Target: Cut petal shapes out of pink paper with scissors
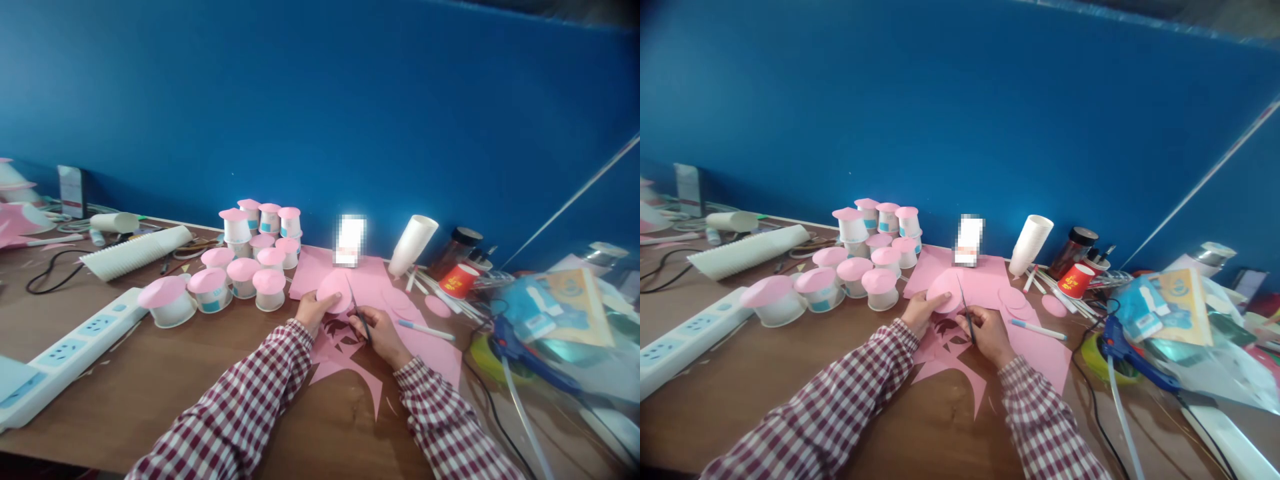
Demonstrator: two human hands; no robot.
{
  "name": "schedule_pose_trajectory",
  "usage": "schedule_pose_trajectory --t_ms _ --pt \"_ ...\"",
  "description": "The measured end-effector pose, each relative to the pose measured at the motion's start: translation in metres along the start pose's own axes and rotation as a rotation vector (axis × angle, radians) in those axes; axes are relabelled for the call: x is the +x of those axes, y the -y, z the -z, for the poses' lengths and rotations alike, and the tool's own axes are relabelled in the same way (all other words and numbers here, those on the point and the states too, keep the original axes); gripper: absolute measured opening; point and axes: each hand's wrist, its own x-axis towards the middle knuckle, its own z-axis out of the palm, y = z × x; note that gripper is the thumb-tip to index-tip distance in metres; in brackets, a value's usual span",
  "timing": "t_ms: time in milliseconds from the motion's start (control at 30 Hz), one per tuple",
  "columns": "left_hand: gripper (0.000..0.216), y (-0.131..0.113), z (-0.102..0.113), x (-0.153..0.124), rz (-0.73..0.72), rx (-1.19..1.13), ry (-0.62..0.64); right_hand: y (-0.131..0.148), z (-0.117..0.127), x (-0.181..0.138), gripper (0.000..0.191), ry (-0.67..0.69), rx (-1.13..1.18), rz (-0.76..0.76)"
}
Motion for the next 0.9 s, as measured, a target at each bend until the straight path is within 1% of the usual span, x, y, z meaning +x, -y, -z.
schedule_pose_trajectory --t_ms 267,467,700,900 --pt "0.039 0.0019 -0.0004 0.0012 -0.031 0.0 -0.018 -0.0003 -0.0006 0.0001 0.032 0.004 0.071 -0.024" --pt "0.039 0.0029 0.0008 0.0025 -0.05 0.016 -0.032 0.0016 -0.0004 -0.0004 0.032 0.005 0.049 -0.017" --pt "0.039 0.0041 0.0007 0.0036 -0.046 -0.003 -0.052 0.0008 -0.0004 -0.0005 0.032 0.019 0.085 -0.033" --pt "0.038 0.0065 0.0026 0.005 -0.061 0.022 -0.036 -0.0011 -0.0006 0.0001 0.029 0.007 0.062 -0.016"
